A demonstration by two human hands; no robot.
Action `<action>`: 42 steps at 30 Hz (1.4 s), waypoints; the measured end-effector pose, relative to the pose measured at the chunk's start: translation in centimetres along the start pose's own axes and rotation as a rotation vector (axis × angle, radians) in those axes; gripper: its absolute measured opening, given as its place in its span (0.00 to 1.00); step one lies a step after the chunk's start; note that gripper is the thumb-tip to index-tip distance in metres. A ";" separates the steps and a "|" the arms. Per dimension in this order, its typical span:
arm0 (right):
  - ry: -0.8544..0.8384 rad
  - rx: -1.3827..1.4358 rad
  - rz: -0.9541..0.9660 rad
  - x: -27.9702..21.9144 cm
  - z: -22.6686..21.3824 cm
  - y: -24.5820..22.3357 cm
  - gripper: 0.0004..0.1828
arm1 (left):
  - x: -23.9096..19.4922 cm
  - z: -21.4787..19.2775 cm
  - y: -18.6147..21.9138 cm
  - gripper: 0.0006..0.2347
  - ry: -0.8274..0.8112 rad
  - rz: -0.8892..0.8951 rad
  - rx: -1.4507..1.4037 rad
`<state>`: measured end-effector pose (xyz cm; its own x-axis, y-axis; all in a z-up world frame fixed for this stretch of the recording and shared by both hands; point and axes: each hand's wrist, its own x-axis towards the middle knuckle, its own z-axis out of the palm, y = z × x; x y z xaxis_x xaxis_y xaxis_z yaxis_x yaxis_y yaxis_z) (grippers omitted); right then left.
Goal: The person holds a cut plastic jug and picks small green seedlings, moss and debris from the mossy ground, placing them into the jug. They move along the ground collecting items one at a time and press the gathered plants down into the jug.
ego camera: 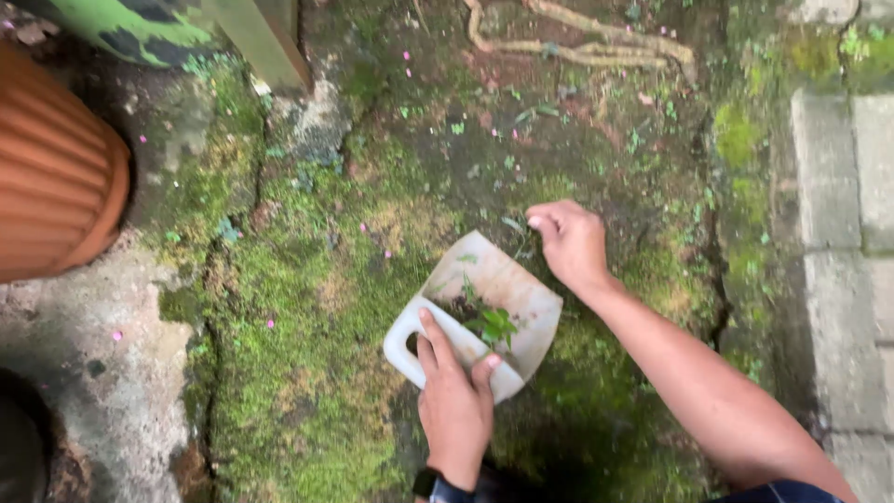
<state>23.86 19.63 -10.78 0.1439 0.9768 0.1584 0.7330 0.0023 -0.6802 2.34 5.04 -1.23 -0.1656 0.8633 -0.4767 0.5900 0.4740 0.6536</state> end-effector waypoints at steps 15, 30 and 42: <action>-0.181 0.222 0.300 -1.0 -2.4 4.7 0.10 | -0.5 0.1 -0.4 0.49 0.012 -0.026 0.024; 0.188 -0.267 0.076 5.5 2.1 7.9 0.06 | 0.4 -0.4 0.2 0.50 -0.040 -0.097 -0.003; 0.125 -0.092 -0.143 1.9 0.6 0.9 0.04 | 0.1 -0.5 0.3 0.49 -0.044 -0.084 0.013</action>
<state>24.39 21.57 -11.50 0.1113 0.9336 0.3405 0.8087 0.1141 -0.5771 2.12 5.35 -0.80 -0.1804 0.8118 -0.5554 0.5860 0.5422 0.6022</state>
